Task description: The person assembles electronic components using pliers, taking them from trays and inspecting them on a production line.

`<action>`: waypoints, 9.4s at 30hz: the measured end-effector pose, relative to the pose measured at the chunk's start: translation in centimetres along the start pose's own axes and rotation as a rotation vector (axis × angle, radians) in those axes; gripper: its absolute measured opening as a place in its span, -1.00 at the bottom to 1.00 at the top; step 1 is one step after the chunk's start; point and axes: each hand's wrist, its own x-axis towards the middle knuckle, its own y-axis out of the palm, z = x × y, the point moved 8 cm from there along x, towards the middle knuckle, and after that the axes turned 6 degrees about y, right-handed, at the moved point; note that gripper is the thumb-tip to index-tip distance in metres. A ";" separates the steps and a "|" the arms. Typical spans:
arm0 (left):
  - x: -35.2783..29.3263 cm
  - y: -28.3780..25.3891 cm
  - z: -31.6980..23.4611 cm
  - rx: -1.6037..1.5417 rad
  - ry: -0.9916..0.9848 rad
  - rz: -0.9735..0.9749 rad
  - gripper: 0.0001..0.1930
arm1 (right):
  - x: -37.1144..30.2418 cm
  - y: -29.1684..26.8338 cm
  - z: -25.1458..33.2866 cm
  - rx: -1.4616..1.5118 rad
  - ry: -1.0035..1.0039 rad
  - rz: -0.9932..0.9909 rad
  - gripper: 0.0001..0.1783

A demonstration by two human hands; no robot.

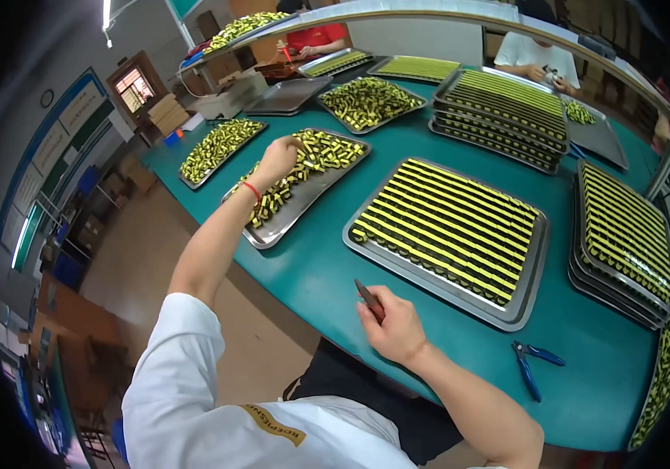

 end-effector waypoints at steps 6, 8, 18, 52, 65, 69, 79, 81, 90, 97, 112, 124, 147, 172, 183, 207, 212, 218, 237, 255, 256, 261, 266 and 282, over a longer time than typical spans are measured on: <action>-1.3 -2.2 1.0 0.596 0.066 0.145 -0.67 | 0.0 -0.4 -1.2 0.036 0.043 -0.023 -0.77; -1.6 -4.6 3.0 0.630 -0.099 0.145 -0.46 | 0.0 -0.3 -1.0 0.036 0.049 -0.011 -0.78; -5.7 -5.3 6.8 0.508 -0.240 0.355 -0.20 | 0.4 -0.2 -0.2 -0.029 0.030 0.008 -0.82; -10.2 0.0 -2.0 0.389 0.292 0.421 -0.74 | -0.1 -0.2 0.1 0.005 0.082 0.114 -0.63; -11.7 13.4 -19.6 -1.678 -0.261 0.664 -0.72 | 1.3 -6.0 0.8 0.757 0.227 0.003 -0.55; -14.1 16.7 -20.4 -1.637 -0.163 0.637 -0.75 | 1.7 -6.4 -0.3 0.891 0.373 0.050 -0.56; -16.5 15.3 -20.0 -1.202 0.156 0.594 -0.54 | -1.1 -4.7 -1.3 1.166 0.511 0.347 -0.58; -16.9 15.3 -19.8 -1.149 0.179 0.601 -0.54 | -1.1 -4.0 -1.3 1.187 0.516 0.357 -0.57; -18.7 15.7 -21.4 -1.413 -0.034 0.894 -0.55 | -1.2 -3.9 -1.2 1.294 0.546 0.424 -0.57; -19.8 16.7 -21.7 -1.595 -0.076 1.024 -0.49 | -1.7 -3.5 -0.6 1.383 0.524 0.498 -0.58; -18.4 15.3 -21.8 -1.039 0.479 0.617 -0.56 | -1.6 -3.6 -1.8 1.168 0.610 0.310 -0.62; -18.0 13.9 -22.0 -0.825 0.658 0.398 -0.49 | -1.3 -3.5 -2.7 1.026 0.669 0.293 -0.64; -18.0 14.4 -21.4 -0.798 0.551 0.387 -0.66 | -1.2 -3.0 -2.7 1.192 0.740 0.341 -0.56; -17.7 14.3 -21.6 -0.724 0.540 0.383 -0.65 | -1.7 -2.5 -2.6 1.196 0.754 0.479 -0.48; -18.4 14.1 -22.1 -0.787 0.624 0.392 -0.62 | -1.8 -3.2 -3.2 1.052 0.725 0.475 -0.70; -20.0 16.6 -20.5 -1.041 0.025 0.701 -0.80 | -0.4 -9.2 -0.2 -0.306 -0.106 -0.483 -0.53; -20.2 17.3 -20.0 -1.225 -0.118 0.832 -0.57 | -0.6 -9.3 0.9 -0.284 -0.166 -0.476 -0.52; -19.9 18.7 -20.4 -1.988 -0.645 0.861 -0.24 | -1.4 -8.8 0.4 0.157 -0.089 -0.546 -0.54; -20.5 17.3 -21.7 -1.519 0.033 0.965 -0.19 | -0.7 -7.2 -0.3 -0.082 -0.006 -0.406 -0.57; -21.0 19.0 -20.4 -1.707 -0.656 0.989 -0.54 | 0.1 -8.2 -1.2 0.131 0.024 -0.405 -0.66; -21.0 19.0 -20.4 -1.707 -0.657 0.988 -0.54 | 0.1 -8.1 -1.2 0.131 0.024 -0.405 -0.66; -21.2 19.3 -19.6 -1.728 -0.707 0.939 -0.55 | -0.2 -8.2 -2.2 0.169 0.102 -0.461 -0.66; -21.1 19.2 -19.4 -1.722 -0.759 0.910 -0.58 | -0.2 -8.2 -2.0 0.151 0.084 -0.454 -0.65; -21.6 19.4 -20.7 -1.757 -0.695 0.964 -0.50 | 0.8 -8.0 0.8 -0.414 -0.139 -0.427 -0.67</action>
